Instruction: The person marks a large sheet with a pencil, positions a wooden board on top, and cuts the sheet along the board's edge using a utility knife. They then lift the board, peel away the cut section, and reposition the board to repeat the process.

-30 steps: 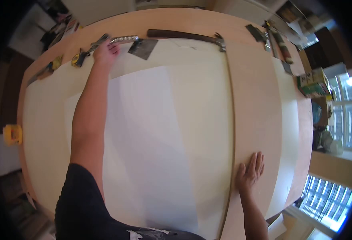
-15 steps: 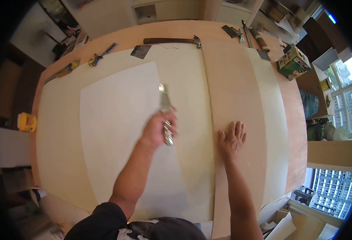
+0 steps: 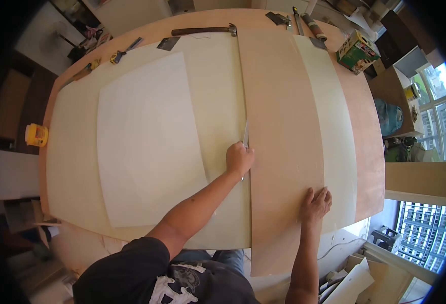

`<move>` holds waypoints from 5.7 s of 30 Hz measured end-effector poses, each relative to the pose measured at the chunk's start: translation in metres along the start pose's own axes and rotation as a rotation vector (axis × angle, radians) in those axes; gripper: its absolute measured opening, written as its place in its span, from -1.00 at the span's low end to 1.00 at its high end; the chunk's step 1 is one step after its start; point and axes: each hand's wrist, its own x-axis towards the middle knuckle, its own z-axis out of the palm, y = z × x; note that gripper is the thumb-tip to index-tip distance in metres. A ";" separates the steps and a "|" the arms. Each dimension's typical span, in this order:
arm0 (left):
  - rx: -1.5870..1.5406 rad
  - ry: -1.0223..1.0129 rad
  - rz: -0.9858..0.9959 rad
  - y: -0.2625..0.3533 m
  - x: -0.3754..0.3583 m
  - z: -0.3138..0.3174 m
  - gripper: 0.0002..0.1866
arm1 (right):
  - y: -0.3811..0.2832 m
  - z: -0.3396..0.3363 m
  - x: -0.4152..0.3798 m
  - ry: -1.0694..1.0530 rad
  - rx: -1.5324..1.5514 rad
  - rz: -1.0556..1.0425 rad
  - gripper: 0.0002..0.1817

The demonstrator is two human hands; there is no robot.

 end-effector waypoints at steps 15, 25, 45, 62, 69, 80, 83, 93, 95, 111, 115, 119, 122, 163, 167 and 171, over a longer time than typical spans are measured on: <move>-0.040 0.008 0.027 0.003 0.015 0.006 -0.82 | -0.017 0.007 0.006 0.093 -0.021 0.020 -0.33; -0.018 -0.063 0.075 -0.011 0.009 0.005 -0.81 | 0.006 0.017 -0.002 0.158 0.093 -0.064 -0.27; -0.046 0.015 0.122 -0.014 -0.005 -0.004 -0.80 | -0.011 0.002 -0.007 0.105 0.027 -0.057 -0.31; -0.468 -0.325 -0.253 -0.022 -0.001 -0.034 -0.76 | 0.064 0.000 -0.036 0.111 -0.046 0.031 -0.13; -0.581 -0.346 -0.306 -0.021 0.004 -0.034 -0.75 | 0.148 -0.016 -0.098 -0.047 0.110 0.412 -0.08; -0.650 -0.407 -0.411 -0.054 -0.095 -0.109 -0.79 | 0.175 -0.028 -0.075 -0.507 0.503 0.399 -0.23; -0.584 -0.448 -0.426 -0.071 -0.151 -0.111 -0.80 | 0.153 -0.045 -0.079 -0.562 0.602 0.482 -0.30; -0.039 -0.537 -0.112 -0.109 -0.299 -0.039 -0.55 | 0.270 0.047 -0.080 -0.261 0.326 -0.396 -0.35; -0.083 -0.546 0.063 -0.106 -0.299 -0.038 -0.56 | 0.214 0.006 -0.075 -0.451 0.379 0.276 -0.15; -0.370 -0.280 -0.320 -0.107 -0.380 0.031 -0.55 | -0.021 0.023 0.166 -0.081 0.213 -0.332 -0.08; -0.315 -0.056 -0.277 -0.082 -0.385 0.044 -0.61 | -0.069 0.028 0.190 -0.151 0.168 -0.295 -0.13; -0.294 0.062 -0.259 -0.078 -0.381 0.049 -0.63 | -0.097 0.024 0.162 -0.080 0.153 -0.247 -0.15; -0.380 0.112 -0.285 -0.089 -0.385 0.067 -0.62 | -0.104 0.027 0.159 -0.043 0.091 -0.212 -0.19; -0.716 -0.236 -0.262 -0.110 -0.380 0.060 -0.55 | -0.249 0.057 0.066 -0.185 -0.010 -0.766 -0.01; -0.706 -0.359 -0.319 -0.117 -0.380 0.058 -0.55 | -0.249 0.056 0.072 -0.208 -0.004 -0.757 -0.05; -0.834 -0.347 -0.372 -0.118 -0.393 0.070 -0.53 | -0.243 0.055 0.067 -0.190 -0.013 -0.759 -0.09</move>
